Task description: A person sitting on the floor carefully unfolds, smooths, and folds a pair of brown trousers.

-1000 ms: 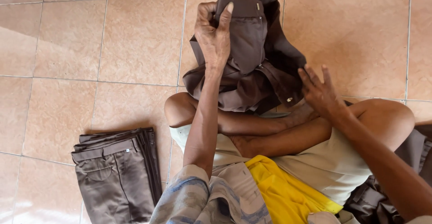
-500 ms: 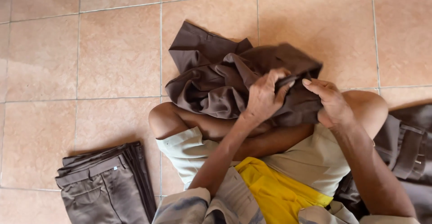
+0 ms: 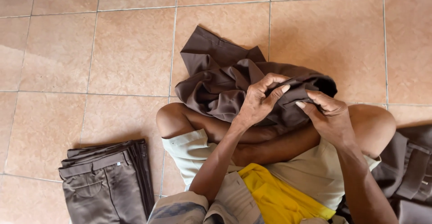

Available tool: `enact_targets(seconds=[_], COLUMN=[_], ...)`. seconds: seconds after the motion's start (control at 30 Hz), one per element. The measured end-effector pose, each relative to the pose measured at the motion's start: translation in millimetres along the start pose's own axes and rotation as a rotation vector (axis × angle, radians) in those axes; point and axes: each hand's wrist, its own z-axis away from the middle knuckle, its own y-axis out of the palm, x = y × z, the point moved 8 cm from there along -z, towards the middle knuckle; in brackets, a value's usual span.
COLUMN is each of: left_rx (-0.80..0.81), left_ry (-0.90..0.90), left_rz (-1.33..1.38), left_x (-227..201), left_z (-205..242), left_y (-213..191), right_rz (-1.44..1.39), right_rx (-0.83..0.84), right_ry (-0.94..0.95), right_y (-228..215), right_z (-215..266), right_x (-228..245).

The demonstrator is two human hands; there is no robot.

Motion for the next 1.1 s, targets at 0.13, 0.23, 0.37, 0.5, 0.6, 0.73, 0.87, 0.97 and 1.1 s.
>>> enact_targets(seconds=[0.13, 0.23, 0.37, 0.5, 0.6, 0.73, 0.87, 0.97, 1.1], left_rx=[0.027, 0.035, 0.059, 0.051, 0.121, 0.085, 0.048, 0.055, 0.002], left_ry=[0.006, 0.004, -0.003, -0.016, -0.057, -0.076, -0.083, -0.097, -0.027], left_rz=[0.036, 0.077, 0.123, 0.086, 0.11, 0.154, 0.174, 0.224, -0.055], left_x=[0, 0, 0, 7, 8, 14, 13, 17, -6], left_z=[4, 8, 9, 6, 5, 9, 8, 9, -10], left_y=[-10, -14, -15, -15, -15, -18, -23, -24, -35], right_rz=[0.052, 0.032, 0.04, 0.045, 0.073, 0.147, 0.159, 0.118, -0.001], right_rx=[-0.012, 0.004, 0.023, 0.047, 0.057, 0.067, 0.056, 0.057, 0.007], right_ry=[-0.118, -0.134, -0.143, -0.129, -0.077, -0.07, -0.053, -0.055, -0.098], right_y=[11, 18, 21, 25, 30, 35, 37, 38, 60], right_z=[-14, -22, -31, -38, -41, -41, -40, -41, -44], right_x=[18, 24, 19, 18, 21, 27, 25, 19, 35])
